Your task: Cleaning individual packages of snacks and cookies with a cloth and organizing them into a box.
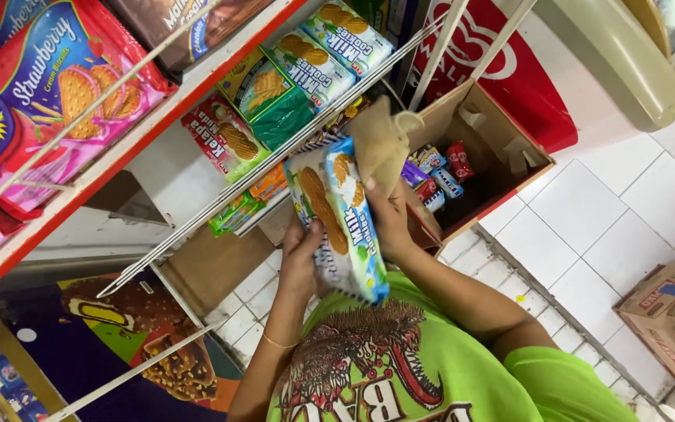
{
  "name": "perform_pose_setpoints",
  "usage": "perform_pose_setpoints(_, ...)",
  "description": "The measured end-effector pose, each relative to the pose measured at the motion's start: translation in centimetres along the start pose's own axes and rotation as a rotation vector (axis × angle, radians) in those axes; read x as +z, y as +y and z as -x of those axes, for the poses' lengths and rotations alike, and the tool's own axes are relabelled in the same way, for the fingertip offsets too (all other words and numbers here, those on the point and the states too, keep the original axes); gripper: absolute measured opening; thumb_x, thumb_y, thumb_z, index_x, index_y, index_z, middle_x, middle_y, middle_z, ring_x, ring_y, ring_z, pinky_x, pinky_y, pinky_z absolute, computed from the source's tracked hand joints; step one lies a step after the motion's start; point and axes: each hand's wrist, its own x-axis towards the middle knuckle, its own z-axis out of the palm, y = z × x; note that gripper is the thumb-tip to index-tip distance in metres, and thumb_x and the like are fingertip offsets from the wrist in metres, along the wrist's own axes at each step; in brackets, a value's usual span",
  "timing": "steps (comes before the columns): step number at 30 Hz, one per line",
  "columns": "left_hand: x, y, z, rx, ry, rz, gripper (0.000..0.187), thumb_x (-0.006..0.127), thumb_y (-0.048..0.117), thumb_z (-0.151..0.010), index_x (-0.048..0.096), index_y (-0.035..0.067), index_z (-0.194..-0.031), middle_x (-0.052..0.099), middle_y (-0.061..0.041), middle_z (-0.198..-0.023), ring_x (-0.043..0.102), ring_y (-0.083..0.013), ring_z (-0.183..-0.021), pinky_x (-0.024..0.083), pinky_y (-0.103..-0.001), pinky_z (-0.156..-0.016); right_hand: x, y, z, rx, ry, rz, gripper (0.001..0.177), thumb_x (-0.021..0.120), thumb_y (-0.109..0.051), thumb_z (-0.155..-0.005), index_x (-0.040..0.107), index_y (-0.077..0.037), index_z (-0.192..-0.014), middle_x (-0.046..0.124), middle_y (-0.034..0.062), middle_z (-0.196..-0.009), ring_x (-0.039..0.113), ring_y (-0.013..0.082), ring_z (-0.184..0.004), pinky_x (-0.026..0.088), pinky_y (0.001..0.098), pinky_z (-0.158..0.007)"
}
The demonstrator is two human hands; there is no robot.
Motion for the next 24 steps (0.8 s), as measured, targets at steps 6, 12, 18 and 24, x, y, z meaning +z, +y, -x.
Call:
perform_pose_setpoints(6,8.7,3.1,1.8,0.359,-0.163,-0.487,0.093,0.056,0.063,-0.098,0.02,0.005,-0.162,0.021,-0.02,-0.166,0.029,-0.024,-0.145,0.024,-0.047,-0.122,2.8,-2.6,0.4,-0.219,-0.044,0.309,0.025,0.068,-0.015,-0.099,0.062,-0.015,-0.123,0.068,-0.0018,-0.11,0.059,0.0081,-0.097,0.05,0.031,-0.089)
perform_pose_setpoints(12,-0.9,0.9,-0.8,0.098,-0.227,-0.186,0.072,0.069,0.009,-0.084,0.041,0.0,-0.15,0.064,-0.012,-0.115,0.061,-0.0149,-0.088,0.047,-0.024,-0.078,4.7,-5.3,-0.9,-0.44,-0.232,0.506,0.013,0.073,-0.007,-0.093,0.066,-0.007,-0.103,0.061,0.0066,-0.095,0.056,0.0153,-0.089,0.047,0.0342,-0.08)
perform_pose_setpoints(18,-2.3,-0.2,-3.2,-0.323,-0.31,0.399,0.031,0.065,0.023,-0.083,0.074,0.003,-0.104,0.076,-0.019,-0.099,0.075,-0.0364,-0.096,0.06,-0.052,-0.089,3.9,-7.1,-4.3,-0.499,-0.484,0.747,0.013,0.077,-0.009,-0.091,0.07,-0.006,-0.101,0.053,0.0112,-0.086,0.058,0.0287,-0.083,0.047,0.0387,-0.078)
perform_pose_setpoints(24,-3.8,-0.5,-5.0,-0.316,-0.339,0.419,0.041,0.065,0.032,-0.084,0.07,0.004,-0.114,0.07,-0.019,-0.111,0.07,-0.0377,-0.105,0.054,-0.055,-0.097,1.5,-7.9,-6.5,-0.555,-0.385,0.857,0.015,0.077,-0.01,-0.092,0.069,-0.006,-0.104,0.055,0.0104,-0.088,0.062,0.0266,-0.085,0.048,0.0383,-0.079)
